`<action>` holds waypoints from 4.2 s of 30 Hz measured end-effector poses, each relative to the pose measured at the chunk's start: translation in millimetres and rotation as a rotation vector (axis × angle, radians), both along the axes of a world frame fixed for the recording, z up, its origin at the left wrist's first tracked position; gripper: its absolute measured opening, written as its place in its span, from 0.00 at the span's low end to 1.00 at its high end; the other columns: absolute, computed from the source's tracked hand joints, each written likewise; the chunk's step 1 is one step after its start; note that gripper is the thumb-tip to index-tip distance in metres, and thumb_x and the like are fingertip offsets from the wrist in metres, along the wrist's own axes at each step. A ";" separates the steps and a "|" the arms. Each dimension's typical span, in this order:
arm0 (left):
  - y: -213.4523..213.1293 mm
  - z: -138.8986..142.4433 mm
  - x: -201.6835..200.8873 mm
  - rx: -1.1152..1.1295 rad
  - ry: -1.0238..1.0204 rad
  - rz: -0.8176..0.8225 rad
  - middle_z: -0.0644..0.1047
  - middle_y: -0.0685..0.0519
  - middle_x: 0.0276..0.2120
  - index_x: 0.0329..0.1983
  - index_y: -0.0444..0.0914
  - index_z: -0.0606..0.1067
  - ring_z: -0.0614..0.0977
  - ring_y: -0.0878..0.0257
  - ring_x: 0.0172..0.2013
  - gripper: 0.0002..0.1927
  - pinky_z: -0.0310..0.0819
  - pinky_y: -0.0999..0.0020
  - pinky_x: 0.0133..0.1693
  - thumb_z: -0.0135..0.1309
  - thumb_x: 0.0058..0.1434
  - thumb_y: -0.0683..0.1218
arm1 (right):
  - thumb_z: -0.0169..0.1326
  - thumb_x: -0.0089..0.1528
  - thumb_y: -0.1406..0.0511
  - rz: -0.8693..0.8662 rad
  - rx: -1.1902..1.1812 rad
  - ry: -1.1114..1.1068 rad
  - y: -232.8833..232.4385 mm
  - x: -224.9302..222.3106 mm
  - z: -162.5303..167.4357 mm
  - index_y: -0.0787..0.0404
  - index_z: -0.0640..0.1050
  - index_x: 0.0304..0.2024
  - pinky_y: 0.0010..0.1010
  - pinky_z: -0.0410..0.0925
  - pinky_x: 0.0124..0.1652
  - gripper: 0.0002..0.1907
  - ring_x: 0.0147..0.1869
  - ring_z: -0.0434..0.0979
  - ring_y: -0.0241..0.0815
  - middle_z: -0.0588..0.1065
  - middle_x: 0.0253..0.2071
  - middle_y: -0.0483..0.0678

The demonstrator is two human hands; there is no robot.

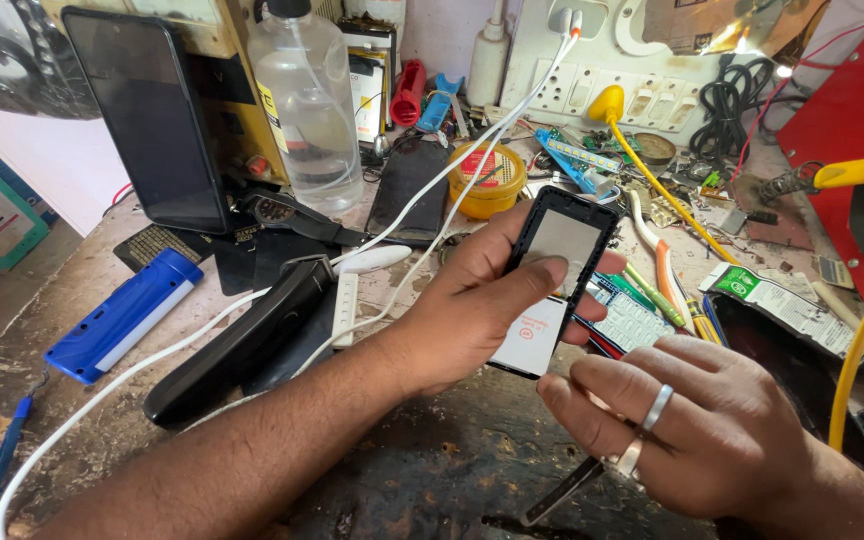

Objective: The person disassembles a small mobile phone, removes the battery and keypad, and extracts the motherboard. They then use a multimeter to test continuity on the motherboard's components.

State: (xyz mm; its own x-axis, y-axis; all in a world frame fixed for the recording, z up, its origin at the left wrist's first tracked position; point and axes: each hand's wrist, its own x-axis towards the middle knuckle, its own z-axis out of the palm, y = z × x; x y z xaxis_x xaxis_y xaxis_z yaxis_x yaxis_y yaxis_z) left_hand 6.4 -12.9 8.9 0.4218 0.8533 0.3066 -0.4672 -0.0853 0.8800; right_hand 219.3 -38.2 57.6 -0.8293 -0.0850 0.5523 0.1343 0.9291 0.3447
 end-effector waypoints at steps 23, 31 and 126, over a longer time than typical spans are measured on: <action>-13.6 11.1 -7.1 0.052 -0.045 -0.086 0.73 0.41 0.61 0.77 0.36 0.57 0.79 0.57 0.53 0.55 0.77 0.56 0.57 0.32 0.62 0.80 | 0.62 0.53 0.67 -0.026 0.010 -0.045 -2.3 1.3 0.1 0.61 0.82 0.47 0.31 0.69 0.32 0.18 0.35 0.77 0.36 0.76 0.45 0.48; -12.4 10.8 -6.3 0.044 -0.049 -0.084 0.73 0.42 0.60 0.76 0.36 0.57 0.79 0.57 0.53 0.56 0.78 0.55 0.56 0.31 0.60 0.81 | 0.63 0.53 0.67 -0.014 0.011 -0.036 -4.1 0.0 5.6 0.62 0.82 0.46 0.31 0.68 0.30 0.18 0.34 0.77 0.36 0.77 0.43 0.48; -5.7 13.0 -4.6 -0.073 -0.234 0.073 0.78 0.44 0.47 0.76 0.37 0.61 0.82 0.57 0.46 0.44 0.80 0.57 0.49 0.32 0.72 0.72 | 0.46 0.71 0.71 -0.199 -1.335 0.931 21.8 13.5 0.1 0.57 0.62 0.69 0.44 0.78 0.45 0.23 0.45 0.83 0.54 0.77 0.45 0.65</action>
State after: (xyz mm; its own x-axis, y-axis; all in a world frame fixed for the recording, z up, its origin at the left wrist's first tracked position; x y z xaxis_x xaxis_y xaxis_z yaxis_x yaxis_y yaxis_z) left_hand 1.8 -18.6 21.9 0.2836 0.9022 0.3249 -0.6535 -0.0661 0.7540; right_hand 232.8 -16.4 57.8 -0.1278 0.8947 0.4280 -0.0288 0.4280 -0.9033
